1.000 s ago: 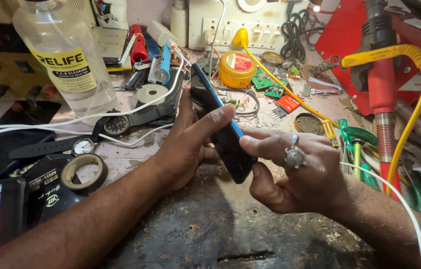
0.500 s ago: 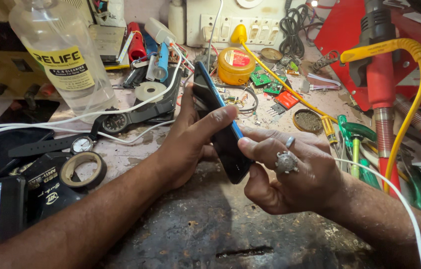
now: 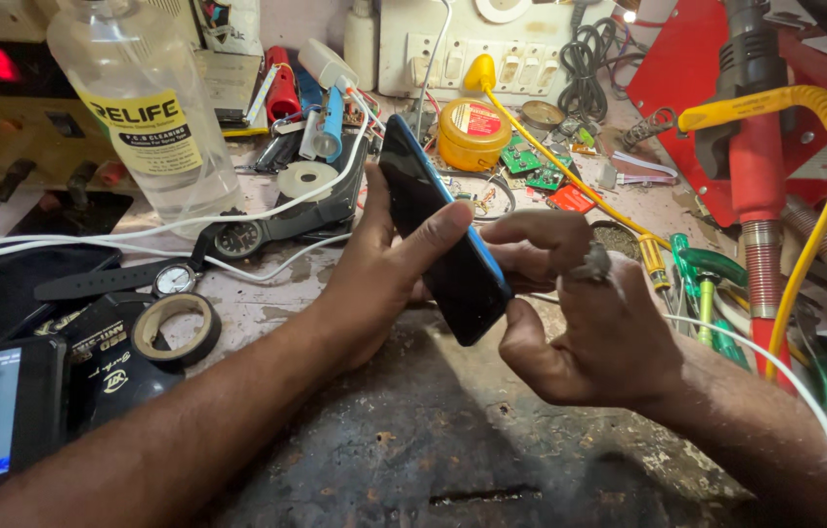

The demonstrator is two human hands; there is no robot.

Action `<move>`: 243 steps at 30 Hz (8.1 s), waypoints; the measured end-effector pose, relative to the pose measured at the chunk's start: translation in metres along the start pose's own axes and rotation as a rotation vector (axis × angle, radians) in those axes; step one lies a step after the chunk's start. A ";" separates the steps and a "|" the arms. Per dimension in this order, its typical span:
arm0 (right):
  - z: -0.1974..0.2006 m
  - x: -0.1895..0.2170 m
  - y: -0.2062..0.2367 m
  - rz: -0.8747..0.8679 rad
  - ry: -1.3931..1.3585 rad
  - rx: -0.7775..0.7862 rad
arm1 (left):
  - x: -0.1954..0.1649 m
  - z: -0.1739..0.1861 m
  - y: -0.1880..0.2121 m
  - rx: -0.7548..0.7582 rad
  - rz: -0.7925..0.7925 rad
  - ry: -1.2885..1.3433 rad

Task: The person uses a metal prying tool to separate the screen from the back cover of a smartphone. They then use a screwdriver and tweezers to remove screws and a metal bracket from the internal chassis, exposing the battery and camera module.

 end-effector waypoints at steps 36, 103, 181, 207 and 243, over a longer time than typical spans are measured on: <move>-0.022 -0.001 0.007 0.161 0.101 -0.080 | -0.004 -0.011 0.015 0.092 -0.227 -0.600; -0.008 -0.001 0.003 0.084 0.106 -0.108 | -0.024 -0.019 0.036 0.093 -0.856 -0.937; -0.006 -0.034 -0.017 -0.502 -0.297 0.106 | -0.005 -0.008 0.021 -0.031 -0.857 -1.255; 0.000 -0.031 -0.033 -0.586 -0.660 0.250 | 0.002 -0.014 0.009 -0.010 -0.260 -0.894; -0.006 0.002 -0.010 -0.016 -0.007 -0.051 | 0.005 -0.015 0.013 -0.011 -0.595 -0.656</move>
Point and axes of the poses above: each hand's wrist, its own y-axis away from the middle knuckle, its own z-axis out of the back of the hand, x = y × z, the point moved 3 cm from there along -y, towards the middle knuckle, and after that the axes turned 2 degrees about -x, right-handed, at the moved point
